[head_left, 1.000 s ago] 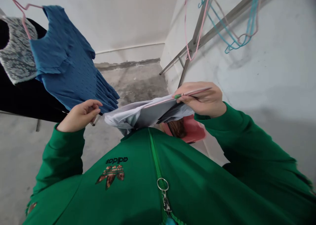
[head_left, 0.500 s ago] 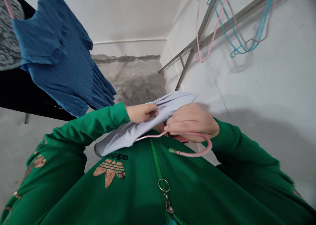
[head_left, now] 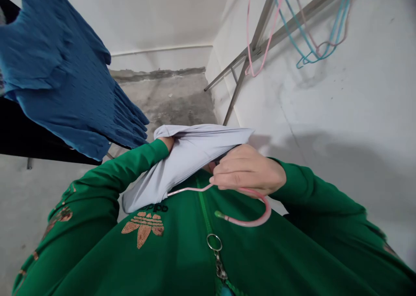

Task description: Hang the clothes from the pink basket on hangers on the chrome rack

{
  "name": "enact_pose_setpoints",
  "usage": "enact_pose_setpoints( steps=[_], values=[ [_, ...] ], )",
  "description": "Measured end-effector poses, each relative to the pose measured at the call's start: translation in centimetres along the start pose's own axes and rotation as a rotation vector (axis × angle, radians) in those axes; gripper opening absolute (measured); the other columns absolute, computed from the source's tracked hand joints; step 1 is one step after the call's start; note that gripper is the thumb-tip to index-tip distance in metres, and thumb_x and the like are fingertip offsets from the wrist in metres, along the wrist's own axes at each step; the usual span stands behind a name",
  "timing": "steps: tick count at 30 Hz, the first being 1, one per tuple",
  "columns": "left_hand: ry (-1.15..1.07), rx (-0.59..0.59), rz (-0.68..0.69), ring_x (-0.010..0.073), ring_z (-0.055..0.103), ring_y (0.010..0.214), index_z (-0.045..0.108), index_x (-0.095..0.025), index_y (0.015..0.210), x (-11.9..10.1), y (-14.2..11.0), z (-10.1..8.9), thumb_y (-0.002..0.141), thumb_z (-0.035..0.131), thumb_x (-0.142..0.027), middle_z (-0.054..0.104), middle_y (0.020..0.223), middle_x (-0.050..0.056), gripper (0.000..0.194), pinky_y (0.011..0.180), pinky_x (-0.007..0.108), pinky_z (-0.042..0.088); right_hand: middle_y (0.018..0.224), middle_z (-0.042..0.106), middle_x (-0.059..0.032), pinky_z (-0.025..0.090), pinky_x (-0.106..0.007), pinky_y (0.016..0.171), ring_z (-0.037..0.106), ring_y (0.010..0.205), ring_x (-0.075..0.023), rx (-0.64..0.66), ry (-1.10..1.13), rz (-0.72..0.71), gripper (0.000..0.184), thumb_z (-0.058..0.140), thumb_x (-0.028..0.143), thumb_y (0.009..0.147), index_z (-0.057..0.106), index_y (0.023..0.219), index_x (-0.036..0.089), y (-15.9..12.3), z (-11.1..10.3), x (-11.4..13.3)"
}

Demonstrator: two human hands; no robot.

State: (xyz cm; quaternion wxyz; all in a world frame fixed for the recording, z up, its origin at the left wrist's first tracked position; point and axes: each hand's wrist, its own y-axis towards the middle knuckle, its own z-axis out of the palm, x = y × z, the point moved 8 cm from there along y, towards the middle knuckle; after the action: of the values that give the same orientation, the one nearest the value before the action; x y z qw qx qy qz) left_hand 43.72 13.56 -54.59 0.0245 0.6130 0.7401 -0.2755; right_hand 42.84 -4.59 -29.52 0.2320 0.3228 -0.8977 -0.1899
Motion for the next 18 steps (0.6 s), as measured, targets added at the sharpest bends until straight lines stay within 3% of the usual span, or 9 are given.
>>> enact_pose_setpoints(
  steps=[3, 7, 9, 12, 15, 18],
  values=[
    [0.061, 0.136, 0.009, 0.0266, 0.06, 0.11, 0.067, -0.012, 0.11, 0.5, -0.6, -2.6, 0.081, 0.046, -0.015, 0.069, 0.113, 0.014, 0.036, 0.103, 0.037, 0.04, 0.083, 0.065, -0.0084, 0.049, -0.023, 0.066, 0.063, 0.076, -0.0107, 0.022, 0.022, -0.019, 0.031, 0.032, 0.024, 0.101, 0.061, 0.103, 0.012, 0.1, 0.5, 0.0],
    [0.06, 0.247, 0.334, 0.0202, 0.063, 0.098, 0.066, -0.018, 0.113, -4.8, -3.4, -6.9, 0.088, 0.041, -0.023, 0.069, 0.111, 0.009, 0.036, 0.088, 0.027, 0.046, 0.085, 0.066, -0.008, 0.046, -0.023, 0.063, 0.063, 0.074, -0.0107, -0.014, 0.028, -0.049, 0.028, 0.036, 0.024, 0.1, 0.062, 0.102, 0.013, 0.9, 0.7, 0.0],
    [0.005, 0.195, 0.424, 0.0187, 0.064, 0.091, 0.067, -0.017, 0.106, -7.2, -3.9, -9.3, 0.09, 0.038, -0.028, 0.07, 0.102, 0.008, 0.035, 0.084, 0.026, 0.047, 0.085, 0.067, -0.0071, 0.044, -0.023, 0.061, 0.062, 0.073, -0.0101, -0.029, 0.024, -0.069, 0.028, 0.036, 0.022, 0.099, 0.062, 0.1, 0.014, 1.4, 1.0, 0.1],
    [-0.046, 0.029, 0.337, 0.0217, 0.061, 0.103, 0.064, -0.014, 0.113, -8.5, -1.5, -11.5, 0.092, 0.037, -0.035, 0.067, 0.113, 0.011, 0.04, 0.093, 0.03, 0.044, 0.086, 0.067, -0.0061, 0.042, -0.024, 0.06, 0.062, 0.074, -0.0098, -0.009, 0.011, -0.086, 0.028, 0.036, 0.023, 0.099, 0.063, 0.1, 0.014, 2.0, 1.7, 0.1],
    [-0.163, 0.07, 0.113, 0.0268, 0.052, 0.125, 0.049, -0.009, 0.134, -8.2, 2.8, -9.5, 0.092, 0.041, -0.041, 0.054, 0.137, 0.017, 0.054, 0.106, 0.036, 0.038, 0.088, 0.067, -0.0054, 0.04, -0.024, 0.059, 0.061, 0.075, -0.0096, 0.041, -0.011, -0.081, 0.025, 0.039, 0.024, 0.099, 0.062, 0.102, 0.015, 2.5, 2.4, 0.0],
    [-0.503, 0.246, -0.034, 0.0258, 0.055, 0.122, 0.053, -0.01, 0.131, -8.7, 6.1, -5.3, 0.091, 0.043, -0.05, 0.056, 0.136, 0.016, 0.057, 0.103, 0.034, 0.042, 0.087, 0.066, -0.0048, 0.039, -0.025, 0.059, 0.061, 0.076, -0.0098, 0.074, -0.019, -0.106, 0.022, 0.043, 0.025, 0.098, 0.062, 0.102, 0.015, 2.7, 2.8, 0.2]
  ],
)
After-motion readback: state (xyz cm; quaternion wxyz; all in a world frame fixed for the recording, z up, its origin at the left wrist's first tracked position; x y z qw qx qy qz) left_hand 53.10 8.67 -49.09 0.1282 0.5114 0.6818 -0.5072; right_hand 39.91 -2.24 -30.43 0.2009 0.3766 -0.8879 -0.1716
